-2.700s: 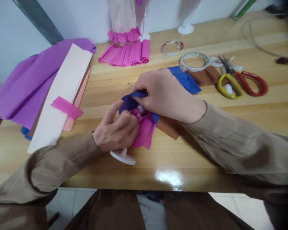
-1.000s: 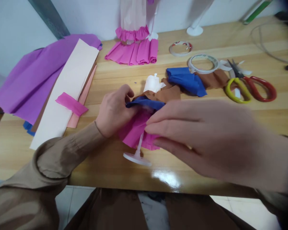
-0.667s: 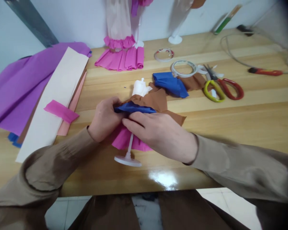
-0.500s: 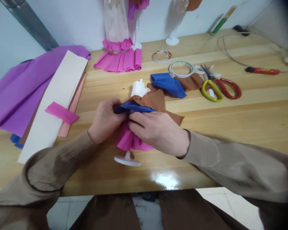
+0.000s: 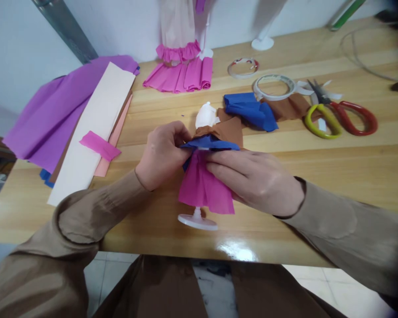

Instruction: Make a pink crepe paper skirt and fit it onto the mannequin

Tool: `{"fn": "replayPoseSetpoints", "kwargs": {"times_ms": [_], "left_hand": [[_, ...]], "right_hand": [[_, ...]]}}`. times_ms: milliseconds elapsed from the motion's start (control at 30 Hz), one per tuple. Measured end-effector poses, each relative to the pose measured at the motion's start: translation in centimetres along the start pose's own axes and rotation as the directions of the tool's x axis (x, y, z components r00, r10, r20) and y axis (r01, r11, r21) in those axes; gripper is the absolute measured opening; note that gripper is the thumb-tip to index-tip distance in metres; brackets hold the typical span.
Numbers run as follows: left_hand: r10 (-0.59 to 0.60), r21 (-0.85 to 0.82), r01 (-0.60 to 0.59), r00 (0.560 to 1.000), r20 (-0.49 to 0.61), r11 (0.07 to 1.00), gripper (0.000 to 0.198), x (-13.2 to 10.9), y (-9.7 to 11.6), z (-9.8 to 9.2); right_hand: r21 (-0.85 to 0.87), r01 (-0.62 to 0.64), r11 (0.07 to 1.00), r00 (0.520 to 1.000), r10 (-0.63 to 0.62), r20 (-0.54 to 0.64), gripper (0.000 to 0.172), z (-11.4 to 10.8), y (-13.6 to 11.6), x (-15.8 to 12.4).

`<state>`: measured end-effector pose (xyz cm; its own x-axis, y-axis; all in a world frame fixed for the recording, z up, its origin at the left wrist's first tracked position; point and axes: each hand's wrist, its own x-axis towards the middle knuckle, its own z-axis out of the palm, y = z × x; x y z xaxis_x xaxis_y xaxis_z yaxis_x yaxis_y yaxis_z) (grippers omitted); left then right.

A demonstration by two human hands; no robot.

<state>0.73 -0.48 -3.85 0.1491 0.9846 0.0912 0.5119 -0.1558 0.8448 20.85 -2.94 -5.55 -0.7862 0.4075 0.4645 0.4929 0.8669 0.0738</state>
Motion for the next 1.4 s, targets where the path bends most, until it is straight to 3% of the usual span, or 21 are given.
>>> {"fn": "replayPoseSetpoints", "kwargs": {"times_ms": [167, 333, 500, 600, 900, 1400], "left_hand": [[0.015, 0.026, -0.014, 1.000, -0.019, 1.000, 0.009, 0.0, -0.4, 0.1], [-0.078, 0.047, 0.080, 0.996, -0.029, 0.996, 0.016, -0.4, -0.1, -0.2], [-0.129, 0.075, 0.125, 0.990, 0.054, 0.989, 0.014, -0.7, 0.2, -0.5], [-0.131, 0.055, 0.131, 0.991, 0.001, 0.990, 0.016, -0.6, -0.3, -0.3], [-0.006, -0.043, 0.003, 0.997, -0.082, 0.999, 0.014, -0.9, -1.1, 0.8], [0.035, -0.025, -0.037, 0.996, -0.084, 0.999, 0.015, -0.7, -1.4, 0.6]], "right_hand": [[-0.002, -0.031, 1.000, 0.993, 0.031, -0.113, 0.041, 0.4, -0.2, -0.2], [0.060, -0.051, 0.997, 0.998, 0.053, -0.019, 0.040, 0.0, -0.3, 0.5], [0.178, -0.257, 0.950, 0.966, 0.249, 0.067, 0.035, 0.2, -0.7, 1.0], [0.156, -0.291, 0.944, 0.957, 0.286, 0.054, 0.035, 0.4, -0.8, 1.0], [-0.043, -0.097, 0.994, 0.995, 0.097, 0.006, 0.041, 0.9, -0.2, 0.7], [-0.072, 0.024, 0.997, 0.991, -0.034, -0.132, 0.033, 1.4, 0.2, 0.4]]}}
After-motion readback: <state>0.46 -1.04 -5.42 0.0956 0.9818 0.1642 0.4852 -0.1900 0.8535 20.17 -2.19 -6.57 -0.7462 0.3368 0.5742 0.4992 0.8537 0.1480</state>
